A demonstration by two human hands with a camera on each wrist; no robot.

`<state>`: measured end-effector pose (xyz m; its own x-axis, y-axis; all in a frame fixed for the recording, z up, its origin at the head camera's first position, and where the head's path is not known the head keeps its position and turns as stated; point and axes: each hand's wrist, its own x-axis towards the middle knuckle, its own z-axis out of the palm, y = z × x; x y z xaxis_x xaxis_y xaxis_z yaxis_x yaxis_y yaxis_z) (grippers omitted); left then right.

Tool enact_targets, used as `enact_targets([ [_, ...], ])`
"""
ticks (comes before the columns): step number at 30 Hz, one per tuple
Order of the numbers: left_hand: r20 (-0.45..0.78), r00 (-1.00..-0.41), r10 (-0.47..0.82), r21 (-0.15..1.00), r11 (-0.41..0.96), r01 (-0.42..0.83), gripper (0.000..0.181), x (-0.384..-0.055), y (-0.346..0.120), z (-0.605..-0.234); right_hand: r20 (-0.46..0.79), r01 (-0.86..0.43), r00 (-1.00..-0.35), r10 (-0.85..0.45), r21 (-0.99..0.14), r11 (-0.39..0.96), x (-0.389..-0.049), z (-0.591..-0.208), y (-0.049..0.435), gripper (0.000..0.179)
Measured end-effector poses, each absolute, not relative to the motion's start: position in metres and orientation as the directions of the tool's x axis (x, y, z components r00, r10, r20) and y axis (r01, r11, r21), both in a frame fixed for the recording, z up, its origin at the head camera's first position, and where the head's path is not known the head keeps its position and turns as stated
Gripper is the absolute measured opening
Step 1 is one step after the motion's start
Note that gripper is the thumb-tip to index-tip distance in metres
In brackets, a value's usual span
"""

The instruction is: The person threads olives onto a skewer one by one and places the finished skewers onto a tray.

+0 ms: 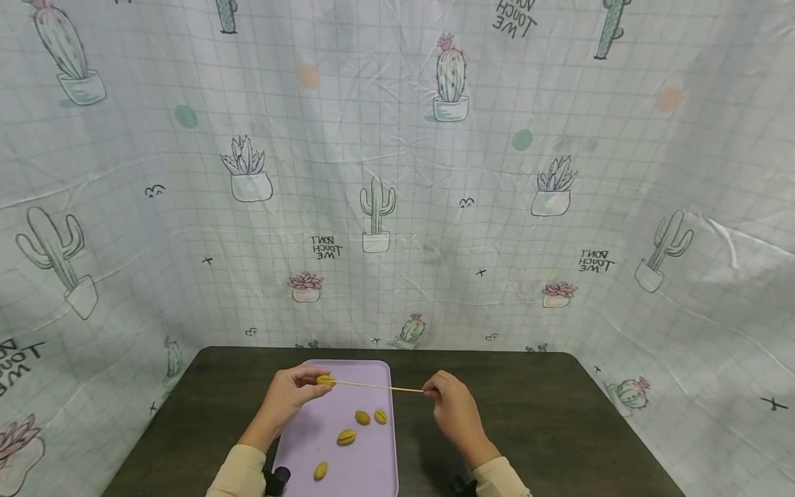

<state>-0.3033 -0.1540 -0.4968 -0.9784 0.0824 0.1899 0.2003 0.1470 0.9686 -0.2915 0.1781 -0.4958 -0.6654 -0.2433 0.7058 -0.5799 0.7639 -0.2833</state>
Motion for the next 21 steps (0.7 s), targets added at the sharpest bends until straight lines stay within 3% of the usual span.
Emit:
enact_targets([
  [9, 0.178, -0.98, 0.085, 0.971, 0.145, 0.189, 0.028, -0.302, -0.155, -0.497, 0.648, -0.509, -0.737, -0.192, -0.347, 0.787, -0.289, -0.5, 0.171, 0.028],
  [21, 0.164, -0.981, 0.105, 0.973, 0.148, 0.178, 0.028, -0.3, -0.155, -0.498, 0.642, -0.498, -0.745, -0.178, -0.36, 0.789, -0.288, -0.507, 0.166, 0.03],
])
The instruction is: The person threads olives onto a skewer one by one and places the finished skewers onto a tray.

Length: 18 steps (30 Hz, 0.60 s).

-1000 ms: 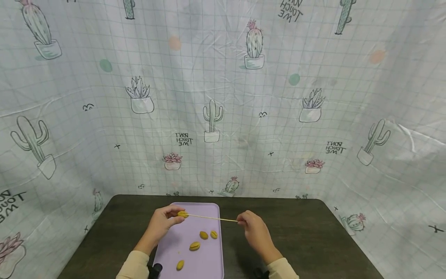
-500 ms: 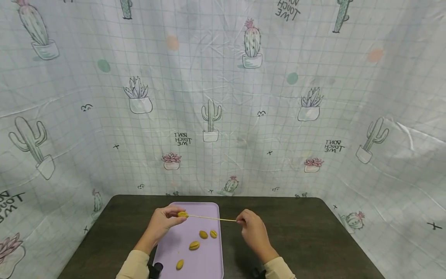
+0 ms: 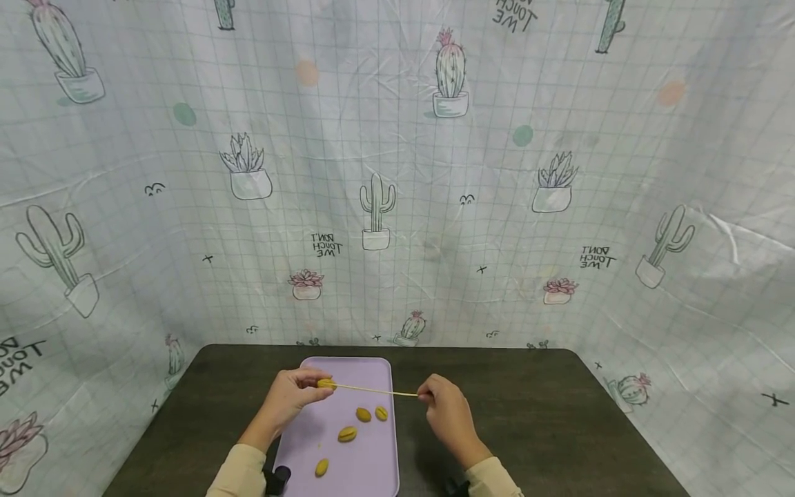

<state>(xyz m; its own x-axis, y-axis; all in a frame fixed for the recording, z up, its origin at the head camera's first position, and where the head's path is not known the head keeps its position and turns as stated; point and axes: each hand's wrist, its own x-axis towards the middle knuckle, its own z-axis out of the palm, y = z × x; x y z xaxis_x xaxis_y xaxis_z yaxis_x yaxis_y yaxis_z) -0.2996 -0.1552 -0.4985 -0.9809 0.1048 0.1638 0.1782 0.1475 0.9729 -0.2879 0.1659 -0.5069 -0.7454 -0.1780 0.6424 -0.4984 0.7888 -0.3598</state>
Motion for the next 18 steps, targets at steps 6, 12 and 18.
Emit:
enact_targets([
  [6, 0.194, -0.974, 0.12, 0.967, 0.146, 0.211, 0.026, -0.3013, -0.1554, -0.4978, 0.656, -0.508, -0.734, -0.179, -0.355, 0.785, -0.2876, -0.5064, 0.1639, 0.031],
  [12, 0.191, -0.97, 0.147, 0.966, 0.149, 0.213, 0.027, -0.3009, -0.1566, -0.496, 0.646, -0.508, -0.742, -0.18, -0.367, 0.779, -0.2874, -0.5069, 0.161, 0.03],
  [18, 0.171, -0.972, 0.159, 0.968, 0.156, 0.196, 0.026, -0.2992, -0.1578, -0.4934, 0.628, -0.495, -0.759, -0.17, -0.389, 0.777, -0.2872, -0.5085, 0.1585, 0.031],
])
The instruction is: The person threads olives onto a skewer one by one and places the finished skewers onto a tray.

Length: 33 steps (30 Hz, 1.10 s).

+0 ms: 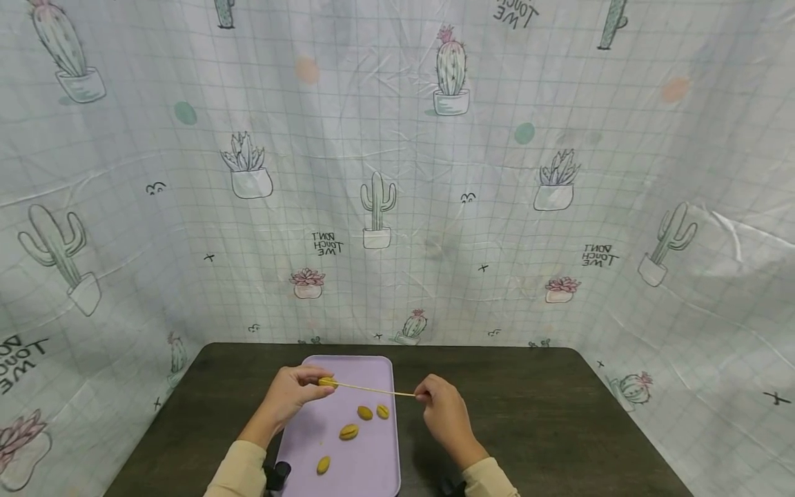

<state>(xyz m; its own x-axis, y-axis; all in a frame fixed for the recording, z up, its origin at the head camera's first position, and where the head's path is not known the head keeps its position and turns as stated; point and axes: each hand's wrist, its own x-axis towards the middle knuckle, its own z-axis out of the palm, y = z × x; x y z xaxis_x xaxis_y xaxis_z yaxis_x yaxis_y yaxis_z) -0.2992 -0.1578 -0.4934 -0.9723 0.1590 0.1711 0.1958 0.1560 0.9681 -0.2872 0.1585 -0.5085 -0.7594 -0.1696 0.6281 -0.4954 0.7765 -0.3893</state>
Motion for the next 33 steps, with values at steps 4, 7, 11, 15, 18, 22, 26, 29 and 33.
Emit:
enact_targets([
  [4, 0.172, -0.971, 0.168, 0.966, 0.162, 0.199, 0.026, -0.299, -0.157, -0.491, 0.625, -0.497, -0.761, -0.171, -0.394, 0.773, -0.287, -0.507, 0.157, 0.031],
  [7, 0.18, -0.967, 0.178, 0.965, 0.156, 0.209, 0.027, -0.3, -0.155, -0.489, 0.618, -0.495, -0.767, -0.172, -0.398, 0.773, -0.287, -0.506, 0.157, 0.03],
  [11, 0.191, -0.962, 0.192, 0.967, 0.131, 0.219, 0.028, -0.302, -0.153, -0.487, 0.619, -0.488, -0.768, -0.166, -0.398, 0.777, -0.286, -0.505, 0.155, 0.031],
  [15, 0.19, -0.961, 0.199, 0.969, 0.12, 0.216, 0.029, -0.303, -0.152, -0.487, 0.625, -0.49, -0.763, -0.164, -0.394, 0.778, -0.285, -0.503, 0.153, 0.032],
  [18, 0.189, -0.961, 0.203, 0.97, 0.115, 0.215, 0.029, -0.303, -0.151, -0.487, 0.632, -0.504, -0.755, -0.172, -0.391, 0.77, -0.285, -0.502, 0.152, 0.032],
  [22, 0.175, -0.963, 0.203, 0.978, 0.079, 0.195, 0.031, -0.304, -0.15, -0.487, 0.632, -0.508, -0.757, -0.169, -0.406, 0.76, -0.284, -0.501, 0.149, 0.031],
  [26, 0.167, -0.966, 0.2, 0.981, 0.06, 0.182, 0.031, -0.305, -0.149, -0.485, 0.613, -0.495, -0.773, -0.162, -0.424, 0.758, -0.284, -0.499, 0.146, 0.031],
  [29, 0.174, -0.963, 0.204, 0.98, 0.058, 0.19, 0.031, -0.304, -0.15, -0.485, 0.592, -0.484, -0.789, -0.162, -0.437, 0.758, -0.284, -0.498, 0.143, 0.029],
  [33, 0.169, -0.963, 0.21, 0.981, 0.055, 0.185, 0.033, -0.303, -0.151, -0.485, 0.578, -0.474, -0.8, -0.157, -0.451, 0.756, -0.284, -0.499, 0.14, 0.029],
])
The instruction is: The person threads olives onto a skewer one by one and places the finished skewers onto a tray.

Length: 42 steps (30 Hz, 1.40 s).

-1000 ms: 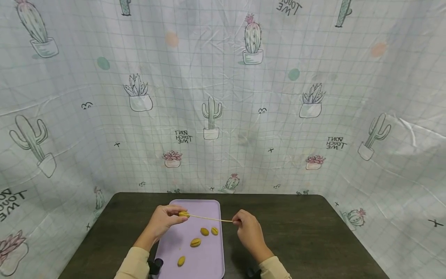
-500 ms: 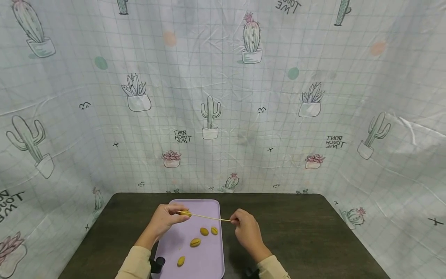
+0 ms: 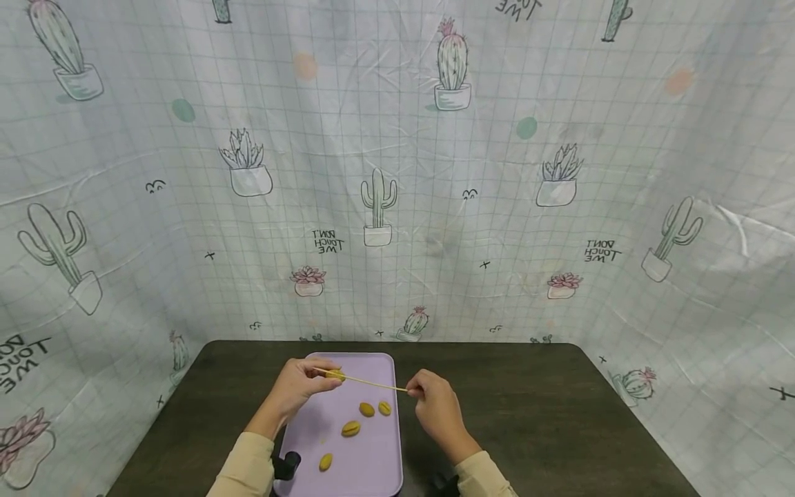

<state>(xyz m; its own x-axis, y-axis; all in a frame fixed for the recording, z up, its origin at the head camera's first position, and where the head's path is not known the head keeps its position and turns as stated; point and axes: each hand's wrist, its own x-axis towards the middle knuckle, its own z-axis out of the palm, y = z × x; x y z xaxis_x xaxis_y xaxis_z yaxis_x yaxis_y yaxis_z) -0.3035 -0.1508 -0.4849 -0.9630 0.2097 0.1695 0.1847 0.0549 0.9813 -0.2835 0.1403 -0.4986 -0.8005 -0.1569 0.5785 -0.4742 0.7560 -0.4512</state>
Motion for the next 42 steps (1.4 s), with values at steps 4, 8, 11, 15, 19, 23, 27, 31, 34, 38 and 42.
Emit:
enact_targets([
  [4, 0.161, -0.964, 0.21, 0.983, 0.057, 0.176, 0.031, -0.303, -0.151, -0.485, 0.576, -0.468, -0.804, -0.149, -0.458, 0.755, -0.283, -0.5, 0.139, 0.029],
  [8, 0.159, -0.966, 0.205, 0.982, 0.067, 0.176, 0.029, -0.302, -0.15, -0.484, 0.578, -0.465, -0.804, -0.142, -0.462, 0.755, -0.281, -0.501, 0.138, 0.029],
  [11, 0.157, -0.967, 0.203, 0.983, 0.064, 0.173, 0.029, -0.302, -0.148, -0.483, 0.586, -0.471, -0.799, -0.138, -0.466, 0.749, -0.281, -0.5, 0.137, 0.029],
  [15, 0.16, -0.965, 0.208, 0.982, 0.062, 0.176, 0.03, -0.301, -0.147, -0.481, 0.612, -0.49, -0.779, -0.138, -0.457, 0.742, -0.28, -0.499, 0.136, 0.031],
  [19, 0.155, -0.967, 0.204, 0.983, 0.067, 0.172, 0.029, -0.3, -0.146, -0.478, 0.631, -0.504, -0.765, -0.132, -0.458, 0.732, -0.279, -0.498, 0.134, 0.033],
  [23, 0.152, -0.968, 0.202, 0.983, 0.069, 0.169, 0.03, -0.299, -0.145, -0.478, 0.626, -0.504, -0.77, -0.128, -0.472, 0.723, -0.279, -0.497, 0.132, 0.034],
  [27, 0.164, -0.963, 0.213, 0.981, 0.064, 0.181, 0.03, -0.299, -0.145, -0.478, 0.6, -0.486, -0.79, -0.126, -0.49, 0.724, -0.279, -0.497, 0.131, 0.033],
  [31, 0.178, -0.959, 0.219, 0.979, 0.063, 0.196, 0.029, -0.298, -0.144, -0.477, 0.582, -0.477, -0.803, -0.129, -0.498, 0.724, -0.278, -0.496, 0.13, 0.032],
  [34, 0.186, -0.957, 0.224, 0.977, 0.059, 0.204, 0.029, -0.297, -0.143, -0.476, 0.585, -0.478, -0.801, -0.125, -0.5, 0.722, -0.277, -0.495, 0.129, 0.032],
  [38, 0.19, -0.954, 0.23, 0.977, 0.055, 0.208, 0.029, -0.297, -0.14, -0.475, 0.589, -0.472, -0.801, -0.113, -0.505, 0.723, -0.275, -0.494, 0.128, 0.033],
  [42, 0.187, -0.954, 0.233, 0.977, 0.052, 0.205, 0.027, -0.297, -0.139, -0.475, 0.585, -0.463, -0.805, -0.099, -0.515, 0.721, -0.274, -0.494, 0.126, 0.033],
])
